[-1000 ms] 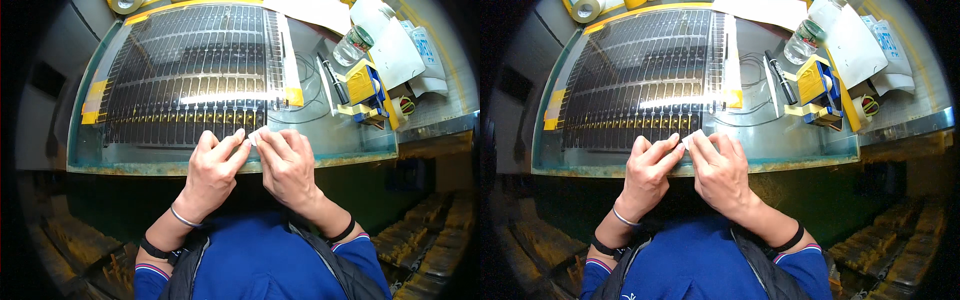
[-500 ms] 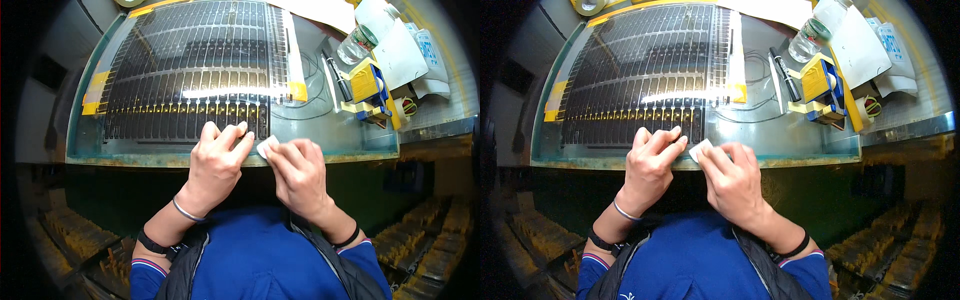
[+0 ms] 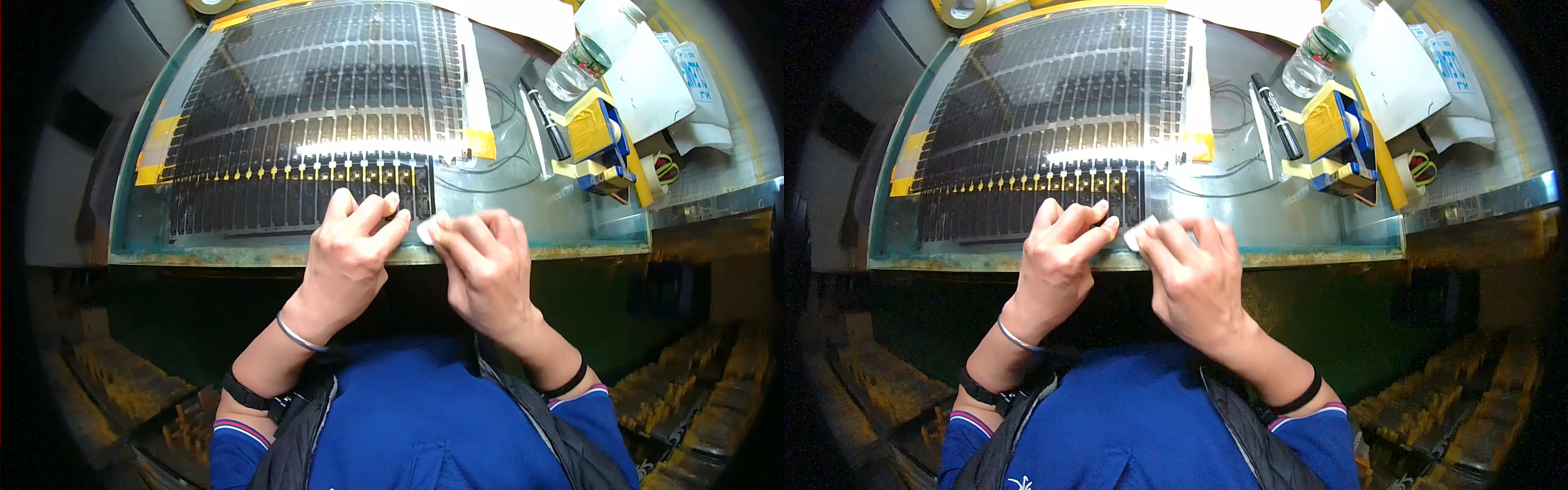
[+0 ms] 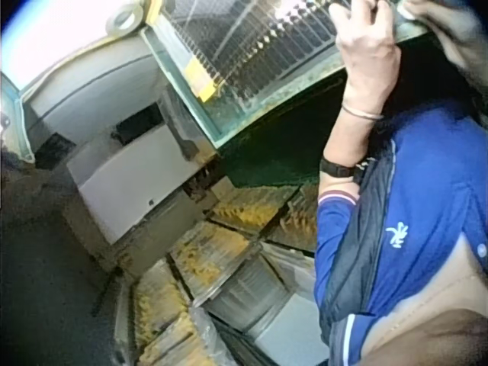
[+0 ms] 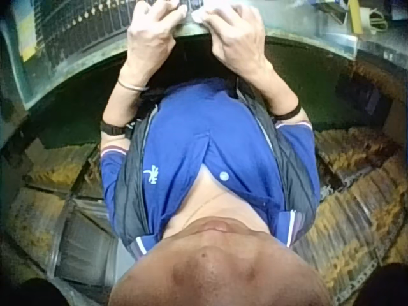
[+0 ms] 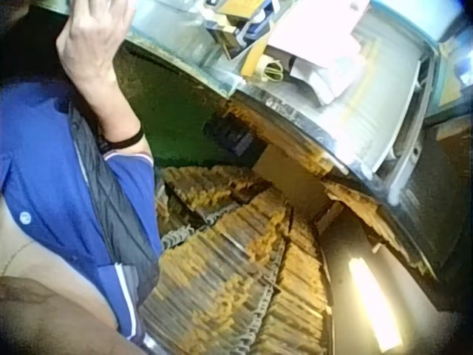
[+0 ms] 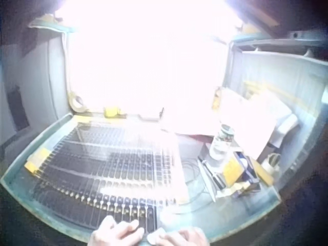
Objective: Inspecting and applying components to solar panel sheets on a glass workbench.
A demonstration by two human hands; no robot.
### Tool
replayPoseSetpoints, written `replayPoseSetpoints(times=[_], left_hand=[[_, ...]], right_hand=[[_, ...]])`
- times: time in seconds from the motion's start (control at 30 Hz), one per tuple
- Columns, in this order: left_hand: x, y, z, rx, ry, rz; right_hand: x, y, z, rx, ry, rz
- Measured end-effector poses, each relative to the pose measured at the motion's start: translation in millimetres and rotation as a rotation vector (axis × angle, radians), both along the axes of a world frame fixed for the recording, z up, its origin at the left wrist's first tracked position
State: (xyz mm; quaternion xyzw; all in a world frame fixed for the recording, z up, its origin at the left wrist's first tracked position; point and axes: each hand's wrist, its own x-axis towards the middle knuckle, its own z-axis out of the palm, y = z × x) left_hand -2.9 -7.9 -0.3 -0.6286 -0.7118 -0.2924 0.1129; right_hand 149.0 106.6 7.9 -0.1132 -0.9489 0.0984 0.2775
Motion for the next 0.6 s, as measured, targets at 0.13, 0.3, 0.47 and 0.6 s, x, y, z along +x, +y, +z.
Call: replayPoseSetpoints(times=[0.13,0.3,0.47,0.6], left_hand=[[2.2,-1.5,-1.0,-0.014,0.016,-0.005],[5.9,-0.1,2.1,-0.010,-0.048,0.039],[0.6,-1.7,2.4,-0.020,-0.060,-0.012],[4.1,0.3,3.0,-0.027,-0.055,0.023]], right_hand=[[-30.3,17.4,-4.2,0.035,0.048,-0.023],[-4.2,6.6,-2.0,-0.058,-0.018,0.069],[-9.6,12.6,-1.3,-0.070,0.025,0.017],[-23.3,20.5,-3.6,-0.071,0.029,0.041]])
